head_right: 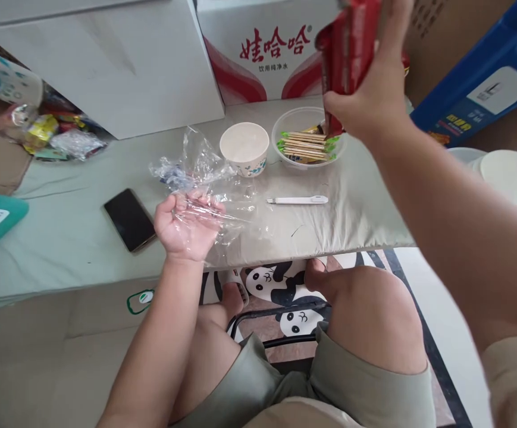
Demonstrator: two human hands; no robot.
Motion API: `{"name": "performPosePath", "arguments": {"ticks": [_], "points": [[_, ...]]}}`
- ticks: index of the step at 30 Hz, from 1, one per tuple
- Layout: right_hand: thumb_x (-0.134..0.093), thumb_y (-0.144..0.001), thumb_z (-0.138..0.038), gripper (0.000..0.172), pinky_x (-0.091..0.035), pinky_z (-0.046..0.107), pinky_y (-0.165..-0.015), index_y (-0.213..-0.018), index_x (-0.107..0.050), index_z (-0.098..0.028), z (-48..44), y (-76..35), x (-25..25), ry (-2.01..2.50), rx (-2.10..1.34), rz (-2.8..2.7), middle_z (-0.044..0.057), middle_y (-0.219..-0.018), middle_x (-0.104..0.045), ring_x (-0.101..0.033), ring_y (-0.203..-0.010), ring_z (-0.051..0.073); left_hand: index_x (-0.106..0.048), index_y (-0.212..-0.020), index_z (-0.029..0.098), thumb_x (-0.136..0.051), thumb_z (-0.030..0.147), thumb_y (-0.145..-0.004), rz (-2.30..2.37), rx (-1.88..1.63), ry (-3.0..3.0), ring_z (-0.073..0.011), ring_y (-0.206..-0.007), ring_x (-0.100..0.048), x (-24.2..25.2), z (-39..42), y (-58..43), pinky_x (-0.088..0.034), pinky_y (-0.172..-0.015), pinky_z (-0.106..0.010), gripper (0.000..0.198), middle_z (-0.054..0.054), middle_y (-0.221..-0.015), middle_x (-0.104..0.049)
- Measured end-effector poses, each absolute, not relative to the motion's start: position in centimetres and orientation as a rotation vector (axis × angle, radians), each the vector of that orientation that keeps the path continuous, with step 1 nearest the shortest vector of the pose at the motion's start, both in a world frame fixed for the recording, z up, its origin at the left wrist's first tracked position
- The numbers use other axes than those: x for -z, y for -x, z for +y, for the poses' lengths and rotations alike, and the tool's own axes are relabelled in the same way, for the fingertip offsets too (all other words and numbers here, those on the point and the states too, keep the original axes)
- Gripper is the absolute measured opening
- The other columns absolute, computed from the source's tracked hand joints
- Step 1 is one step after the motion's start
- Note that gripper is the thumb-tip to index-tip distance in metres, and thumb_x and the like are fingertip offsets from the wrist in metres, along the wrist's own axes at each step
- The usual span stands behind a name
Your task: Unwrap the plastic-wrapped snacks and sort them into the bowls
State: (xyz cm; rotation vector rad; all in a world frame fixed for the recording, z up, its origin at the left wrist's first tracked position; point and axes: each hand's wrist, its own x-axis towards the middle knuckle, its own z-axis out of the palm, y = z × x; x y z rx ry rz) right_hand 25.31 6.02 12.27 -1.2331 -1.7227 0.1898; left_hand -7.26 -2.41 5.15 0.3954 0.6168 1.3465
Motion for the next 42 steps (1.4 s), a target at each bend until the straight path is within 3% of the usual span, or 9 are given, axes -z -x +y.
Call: {"name": "performPosePath", "arguments": {"ticks": [4, 7, 10, 17, 21, 26, 30, 34, 42], "points": [[-0.092, -0.05, 0.004, 0.128, -0.056, 0.027, -0.094, -0.161, -0.04, -0.032, 11.3, -26.8, -12.8, 1.788, -0.35, -1.932, 0.002, -0.147, -0.066, -0.069, -0.126, 0.02, -0.04, -0.058, 0.019, -0.063, 0.033, -0.088, 0.647, -1.332, -0.375, -0.0115, -0.069, -0.062, -5.6, -2.3, 7.0, -0.059, -0.077, -0.029, 0.04, 0.001, -0.074, -0.059], [-0.092, -0.047, -0.01, 0.078, -0.041, 0.015, -0.059, -0.123, -0.076, -0.016, 14.4, -28.1, -11.1, 1.897, -0.516, -1.978, 0.007, -0.124, -0.078, -0.076, -0.088, 0.007, -0.04, -0.058, 0.019, -0.063, 0.032, -0.088, 0.68, -1.339, -0.37, -0.0112, -0.068, -0.062, -5.8, -2.1, 6.8, -0.06, -0.076, -0.029, 0.04, 0.001, -0.073, -0.059], [-0.079, -0.069, -0.025, 0.034, -0.023, 0.014, -0.049, -0.1, -0.08, -0.01, 15.3, -29.1, -10.0, 1.833, -0.462, -2.127, 0.003, -0.123, -0.078, -0.071, -0.09, -0.003, -0.041, -0.057, 0.019, -0.063, 0.031, -0.086, 0.68, -1.348, -0.367, -0.0114, -0.067, -0.061, -5.8, -1.9, 6.6, -0.061, -0.074, -0.029, 0.039, 0.0, -0.072, -0.059], [-0.078, -0.078, -0.018, 0.016, -0.044, 0.028, -0.086, -0.063, -0.074, -0.017, 10.6, -25.8, -8.8, 1.636, -0.323, -2.323, -0.009, -0.084, -0.079, -0.067, -0.093, 0.003, -0.041, -0.058, 0.019, -0.061, 0.032, -0.086, 0.712, -1.339, -0.384, -0.0116, -0.067, -0.061, -5.7, -1.8, 6.4, -0.061, -0.073, -0.03, 0.037, 0.001, -0.071, -0.058], [-0.082, -0.08, -0.019, 0.006, -0.044, 0.044, -0.108, -0.084, -0.079, -0.022, 9.0, -24.9, -8.4, 1.662, -0.143, -2.255, 0.0, -0.101, -0.081, -0.069, -0.103, 0.017, -0.038, -0.059, 0.019, -0.064, 0.033, -0.085, 0.701, -1.321, -0.433, -0.0112, -0.067, -0.062, -5.6, -2.1, 6.5, -0.06, -0.075, -0.03, 0.04, 0.001, -0.071, -0.056], [-0.079, -0.081, -0.048, 0.045, -0.031, 0.064, -0.117, -0.116, -0.074, -0.02, 9.5, -25.6, -7.8, 1.827, -0.042, -2.103, 0.012, -0.135, -0.072, -0.061, -0.131, 0.032, -0.043, -0.057, 0.019, -0.065, 0.028, -0.083, 0.656, -1.321, -0.378, -0.0115, -0.066, -0.061, -5.6, -2.2, 6.5, -0.062, -0.072, -0.03, 0.035, 0.001, -0.07, -0.058], [-0.08, -0.08, -0.044, 0.039, -0.008, 0.065, -0.126, -0.112, -0.073, -0.022, 7.2, -23.9, -8.7, 1.751, 0.064, -2.083, 0.011, -0.14, -0.069, -0.044, -0.149, 0.036, -0.046, -0.055, 0.019, -0.058, 0.028, -0.084, 0.641, -1.275, -0.337, -0.0133, -0.067, -0.06, -5.7, -2.3, 6.5, -0.062, -0.069, -0.033, 0.033, -0.001, -0.071, -0.061], [-0.066, -0.092, -0.04, 0.03, -0.041, 0.064, -0.116, -0.117, -0.069, -0.023, 0.0, -19.2, -8.5, 1.483, -0.333, -1.823, 0.013, -0.126, -0.072, -0.063, -0.125, 0.033, -0.04, -0.056, 0.019, -0.059, 0.033, -0.084, 0.595, -1.221, -0.362, -0.0149, -0.069, -0.059, -5.3, -2.6, 6.9, -0.061, -0.066, -0.035, 0.036, -0.002, -0.075, -0.06], [-0.081, -0.075, -0.065, 0.09, -0.05, 0.058, -0.113, -0.148, -0.039, -0.032, -7.8, -10.9, -1.1, 1.172, -1.727, -0.933, 0.016, -0.146, -0.058, -0.06, -0.133, 0.033, -0.04, -0.062, 0.023, -0.061, 0.06, -0.081, 0.811, -1.206, -0.404, -0.0131, -0.055, -0.041, -3.7, -3.7, 8.3, -0.055, -0.062, -0.037, 0.047, 0.0, -0.066, -0.044]]}}
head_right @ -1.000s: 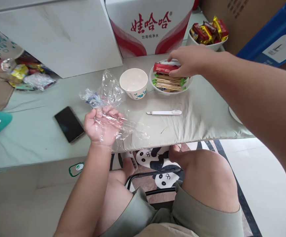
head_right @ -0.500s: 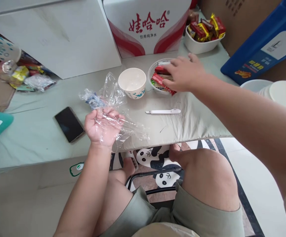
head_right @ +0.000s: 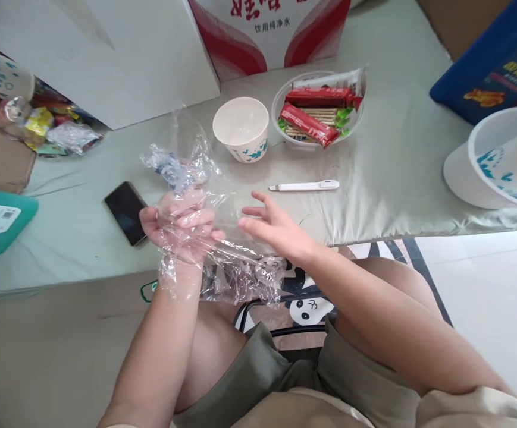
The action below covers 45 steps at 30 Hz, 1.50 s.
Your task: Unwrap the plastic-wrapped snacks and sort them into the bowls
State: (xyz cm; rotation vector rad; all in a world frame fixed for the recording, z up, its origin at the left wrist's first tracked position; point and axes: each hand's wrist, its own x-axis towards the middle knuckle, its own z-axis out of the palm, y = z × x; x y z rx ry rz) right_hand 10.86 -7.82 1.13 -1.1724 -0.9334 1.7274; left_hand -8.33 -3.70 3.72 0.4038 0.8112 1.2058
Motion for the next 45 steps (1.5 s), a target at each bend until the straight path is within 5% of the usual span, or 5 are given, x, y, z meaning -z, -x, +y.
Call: {"name": "performPosePath", "arguments": {"ticks": [5, 11, 30, 36, 45], "points": [[-0.094, -0.061, -0.043, 0.108, -0.06, 0.047, -0.091, -0.152, -0.038, -0.038, -6.1, -8.9, -0.5, 1.176, -1.618, -0.907, 0.013, -0.154, -0.051, -0.068, -0.097, 0.022, -0.037, -0.06, 0.022, -0.056, 0.072, -0.079, 0.936, -1.16, -0.499, -0.0141, -0.053, -0.043, -2.7, -4.2, 8.5, -0.056, -0.063, -0.043, 0.057, -0.001, -0.066, -0.039], [-0.071, -0.084, -0.046, 0.023, -0.051, 0.035, -0.079, -0.078, -0.068, -0.025, -5.1, -9.8, -1.7, 1.155, -1.324, -1.171, -0.001, -0.077, -0.067, -0.059, -0.076, 0.015, -0.03, -0.057, 0.021, -0.057, 0.062, -0.082, 0.916, -1.17, -0.5, -0.0124, -0.048, -0.045, -4.0, -3.8, 9.1, -0.058, -0.062, -0.042, 0.055, 0.0, -0.062, -0.042], [-0.091, -0.063, -0.042, 0.065, -0.059, 0.031, -0.069, -0.112, -0.05, -0.031, -6.3, -12.5, -1.8, 1.117, -1.573, -0.53, -0.006, -0.083, -0.069, -0.07, -0.072, 0.015, -0.063, -0.085, 0.022, -0.054, 0.012, -0.071, 1.082, -1.127, -0.519, -0.0171, -0.061, -0.074, -5.3, -1.9, 10.5, -0.061, -0.06, -0.03, 0.019, 0.001, -0.075, -0.071], [-0.075, -0.083, -0.045, 0.036, -0.026, 0.021, -0.037, -0.108, -0.053, -0.03, -5.3, -14.0, -1.6, 1.297, -1.245, -0.62, -0.011, -0.068, -0.055, -0.035, -0.039, 0.004, -0.067, -0.084, 0.021, -0.062, 0.018, -0.083, 1.501, -1.012, -0.839, -0.0048, -0.026, -0.037, -3.9, -1.8, 10.3, -0.015, -0.029, -0.015, 0.006, 0.006, -0.046, -0.054], [-0.083, -0.073, -0.063, 0.047, -0.055, 0.028, -0.059, -0.088, -0.063, -0.024, -7.1, -12.9, -1.4, 1.279, -1.409, -0.707, -0.004, -0.066, -0.063, -0.062, -0.058, 0.011, -0.062, -0.077, 0.023, -0.069, 0.031, -0.089, 1.389, -1.195, -0.765, -0.0039, -0.03, -0.027, -4.5, -2.3, 9.4, -0.014, -0.031, -0.019, 0.017, 0.009, -0.043, -0.041]]}}
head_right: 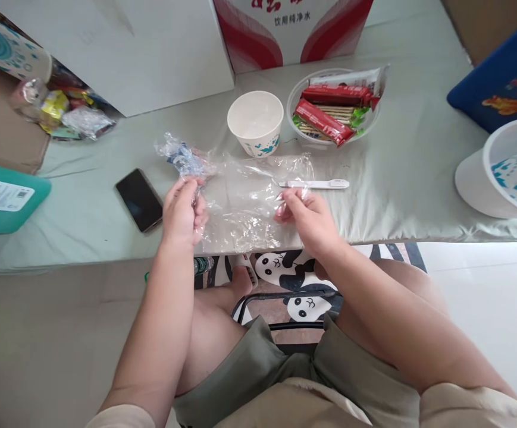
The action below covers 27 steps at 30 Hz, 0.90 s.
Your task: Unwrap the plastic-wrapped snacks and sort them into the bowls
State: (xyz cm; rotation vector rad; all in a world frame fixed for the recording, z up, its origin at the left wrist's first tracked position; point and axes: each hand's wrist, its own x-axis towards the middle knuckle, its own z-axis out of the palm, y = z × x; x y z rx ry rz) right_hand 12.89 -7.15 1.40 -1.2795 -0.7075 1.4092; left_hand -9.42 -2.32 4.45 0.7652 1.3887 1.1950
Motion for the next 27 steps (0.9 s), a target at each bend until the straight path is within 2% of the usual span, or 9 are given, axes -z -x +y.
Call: {"name": "performPosePath", "arguments": {"ticks": [4, 9, 12, 15, 18, 19, 21, 24, 27], "points": [[-0.079, -0.079, -0.065, 0.044, -0.035, 0.024, -0.038, -0.082, -0.066, -0.023, -7.0, -13.7, -1.8, 1.318, -1.172, -0.718, -0.009, -0.048, -0.047, -0.039, -0.037, 0.007, -0.058, -0.07, 0.023, -0.068, 0.035, -0.091, 1.467, -1.287, -0.781, -0.0042, -0.029, -0.026, -4.3, -2.1, 9.8, -0.012, -0.032, -0.021, 0.026, 0.009, -0.041, -0.038], [-0.072, -0.085, -0.069, 0.045, -0.026, 0.026, -0.036, -0.078, -0.069, -0.024, -7.0, -14.6, -2.5, 1.327, -0.983, -0.743, -0.007, -0.043, -0.043, -0.033, -0.034, 0.007, -0.055, -0.066, 0.022, -0.062, 0.028, -0.091, 1.494, -1.381, -0.703, -0.0037, -0.031, -0.026, -4.3, -1.7, 10.4, -0.012, -0.034, -0.02, 0.027, 0.01, -0.041, -0.034], [-0.07, -0.084, -0.073, 0.049, -0.021, 0.027, -0.035, -0.073, -0.067, -0.026, -7.0, -14.8, -2.8, 1.307, -0.945, -0.704, -0.007, -0.043, -0.038, -0.028, -0.034, 0.007, -0.05, -0.064, 0.021, -0.06, 0.028, -0.092, 1.464, -1.45, -0.629, -0.0037, -0.032, -0.02, -4.6, -1.4, 10.7, -0.013, -0.034, -0.019, 0.031, 0.01, -0.041, -0.03], [-0.072, -0.083, -0.073, 0.049, -0.019, 0.026, -0.036, -0.071, -0.066, -0.026, -7.1, -14.9, -2.9, 1.307, -0.984, -0.699, -0.007, -0.043, -0.036, -0.027, -0.035, 0.007, -0.055, -0.066, 0.021, -0.054, 0.056, -0.097, 1.327, -1.235, -0.579, -0.005, -0.033, -0.018, -4.8, -1.1, 10.9, -0.017, -0.033, -0.022, 0.046, 0.008, -0.043, -0.029], [-0.071, -0.087, -0.068, 0.046, -0.022, 0.027, -0.037, -0.071, -0.066, -0.025, -7.4, -14.9, -2.9, 1.32, -0.982, -0.78, -0.006, -0.044, -0.038, -0.031, -0.037, 0.008, -0.065, -0.071, 0.017, -0.045, 0.077, -0.092, 1.195, -0.902, -0.6, -0.0098, -0.04, -0.043, -4.7, -1.2, 11.3, -0.031, -0.037, -0.024, 0.067, -0.003, -0.051, -0.052], [-0.07, -0.088, -0.067, 0.045, -0.024, 0.027, -0.038, -0.071, -0.067, -0.025, -7.6, -14.9, -2.9, 1.316, -0.972, -0.815, -0.006, -0.044, -0.04, -0.032, -0.038, 0.008, -0.068, -0.071, 0.016, -0.05, 0.075, -0.09, 1.164, -0.827, -0.637, -0.0125, -0.046, -0.052, -4.7, -1.4, 11.5, -0.037, -0.04, -0.024, 0.065, -0.008, -0.058, -0.061], [-0.068, -0.09, -0.066, 0.044, -0.027, 0.028, -0.04, -0.071, -0.069, -0.025, -7.8, -14.9, -2.9, 1.304, -0.942, -0.881, -0.004, -0.046, -0.045, -0.035, -0.04, 0.009, -0.072, -0.07, 0.014, -0.071, 0.06, -0.081, 1.107, -0.746, -0.769, -0.0157, -0.058, -0.062, -4.7, -1.7, 11.9, -0.044, -0.047, -0.025, 0.047, -0.012, -0.074, -0.072], [-0.068, -0.09, -0.064, 0.043, -0.031, 0.029, -0.045, -0.071, -0.07, -0.025, -8.0, -15.4, -2.6, 1.275, -0.859, -0.981, -0.003, -0.05, -0.05, -0.038, -0.044, 0.01, -0.076, -0.066, 0.016, -0.084, 0.038, -0.066, 1.047, -0.799, -0.991, -0.0128, -0.061, -0.061, -4.8, -2.0, 12.5, -0.045, -0.052, -0.024, 0.024, -0.01, -0.082, -0.075], [-0.067, -0.092, -0.062, 0.044, -0.033, 0.03, -0.048, -0.069, -0.068, -0.024, -7.8, -16.3, -2.0, 1.254, -0.678, -1.055, -0.002, -0.053, -0.048, -0.04, -0.048, 0.011, -0.079, -0.068, 0.019, -0.081, 0.036, -0.072, 1.1, -0.947, -1.168, -0.0097, -0.06, -0.054, -4.7, -1.6, 12.8, -0.045, -0.055, -0.025, 0.017, -0.005, -0.08, -0.071]]}}
